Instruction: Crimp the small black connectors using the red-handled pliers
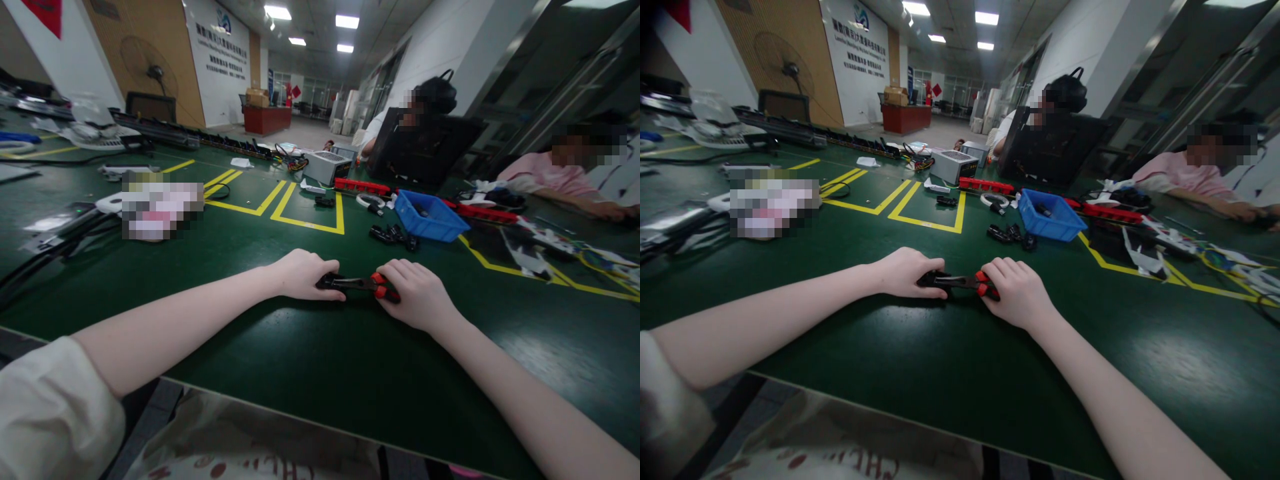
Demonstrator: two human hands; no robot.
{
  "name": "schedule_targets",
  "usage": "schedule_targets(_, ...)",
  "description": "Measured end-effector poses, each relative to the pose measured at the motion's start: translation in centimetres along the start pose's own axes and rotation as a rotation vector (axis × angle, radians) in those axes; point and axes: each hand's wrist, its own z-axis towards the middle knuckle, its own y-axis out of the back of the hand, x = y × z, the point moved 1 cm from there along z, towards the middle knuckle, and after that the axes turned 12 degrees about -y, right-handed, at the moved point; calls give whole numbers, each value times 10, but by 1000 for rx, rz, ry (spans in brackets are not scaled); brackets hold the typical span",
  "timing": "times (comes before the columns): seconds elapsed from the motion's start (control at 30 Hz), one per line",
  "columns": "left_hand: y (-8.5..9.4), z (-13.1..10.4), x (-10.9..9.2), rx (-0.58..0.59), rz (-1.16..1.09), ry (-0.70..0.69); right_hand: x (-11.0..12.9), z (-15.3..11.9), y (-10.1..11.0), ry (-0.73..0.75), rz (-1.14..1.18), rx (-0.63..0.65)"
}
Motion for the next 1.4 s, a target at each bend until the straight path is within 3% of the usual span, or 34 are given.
schedule_targets(0.37, 2, 1, -3, 4, 25, 29, 0, 0, 0, -11, 6, -18)
schedule_targets(0.8, 0, -1, -2, -9, 35, -30, 0, 0, -1, 9, 42, -24)
schedule_targets(1.4, -1, 1, -2, -8, 39, 33, 0, 1, 0, 1, 57, 6)
